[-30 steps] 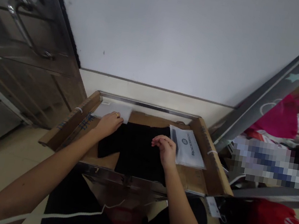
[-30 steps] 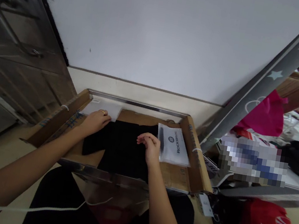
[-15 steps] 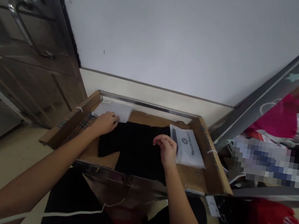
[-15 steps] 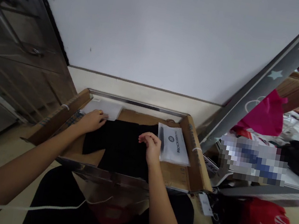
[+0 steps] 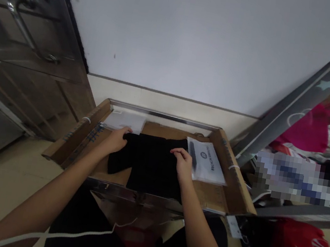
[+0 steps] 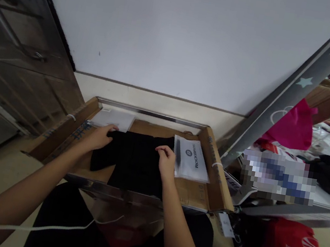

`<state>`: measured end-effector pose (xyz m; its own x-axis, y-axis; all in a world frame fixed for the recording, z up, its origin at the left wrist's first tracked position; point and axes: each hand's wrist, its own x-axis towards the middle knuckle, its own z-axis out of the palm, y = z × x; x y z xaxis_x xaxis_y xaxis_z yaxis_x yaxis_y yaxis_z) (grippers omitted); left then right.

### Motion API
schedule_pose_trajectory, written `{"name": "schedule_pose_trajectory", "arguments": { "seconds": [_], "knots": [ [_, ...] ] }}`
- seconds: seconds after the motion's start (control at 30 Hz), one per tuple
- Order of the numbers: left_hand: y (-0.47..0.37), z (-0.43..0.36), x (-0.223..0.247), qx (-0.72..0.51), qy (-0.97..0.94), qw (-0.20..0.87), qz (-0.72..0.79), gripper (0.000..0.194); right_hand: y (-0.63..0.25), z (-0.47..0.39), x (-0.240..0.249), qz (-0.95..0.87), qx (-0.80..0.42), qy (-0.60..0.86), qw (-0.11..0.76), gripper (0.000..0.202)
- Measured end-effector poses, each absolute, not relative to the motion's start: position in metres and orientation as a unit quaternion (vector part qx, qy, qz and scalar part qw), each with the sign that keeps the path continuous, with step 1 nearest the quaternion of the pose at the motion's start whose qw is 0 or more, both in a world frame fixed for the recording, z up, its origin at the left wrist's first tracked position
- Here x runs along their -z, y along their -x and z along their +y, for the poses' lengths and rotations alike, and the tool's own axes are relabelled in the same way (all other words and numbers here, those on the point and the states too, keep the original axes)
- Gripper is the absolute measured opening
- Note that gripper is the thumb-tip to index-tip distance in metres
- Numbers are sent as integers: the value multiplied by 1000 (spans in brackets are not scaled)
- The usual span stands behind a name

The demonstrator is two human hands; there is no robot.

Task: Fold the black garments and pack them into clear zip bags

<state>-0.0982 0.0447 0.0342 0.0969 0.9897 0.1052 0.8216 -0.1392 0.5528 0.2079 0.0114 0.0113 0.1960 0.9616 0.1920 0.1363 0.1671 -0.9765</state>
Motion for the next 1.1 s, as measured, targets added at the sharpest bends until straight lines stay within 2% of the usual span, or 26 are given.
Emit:
{"name": "schedule_pose_trajectory", "arguments": {
  "seconds": [0.07, 0.33, 0.47, 0.67, 0.87, 0.93, 1.0, 1.1],
  "knots": [
    [98, 44, -40, -241, -755, 211, 572, 59, -208, 12, -10, -514, -369, 530, 564, 15],
    [93, 43, -61, -243, -830, 240, 440, 59, -209, 13, -8, -517, -365, 525, 569, 15],
    [100, 57, -54, -277, -809, 236, 462, 52, -210, 15, -5, -522, -365, 520, 569, 15],
    [124, 76, -26, -241, -734, 166, 613, 41, -210, 15, -4, -514, -365, 527, 570, 15],
    [111, 48, -36, -268, -726, -21, 633, 26, -209, 15, -6, -515, -364, 525, 572, 14],
    [91, 28, -48, -304, -751, -34, 586, 21, -208, 15, -6, -516, -363, 523, 573, 13],
    [66, 6, -59, -321, -805, 2, 499, 20, -207, 15, -7, -516, -363, 523, 573, 12],
    [25, -27, -67, -262, -892, 55, 365, 21, -206, 15, -9, -517, -364, 522, 573, 13]
  ]
}}
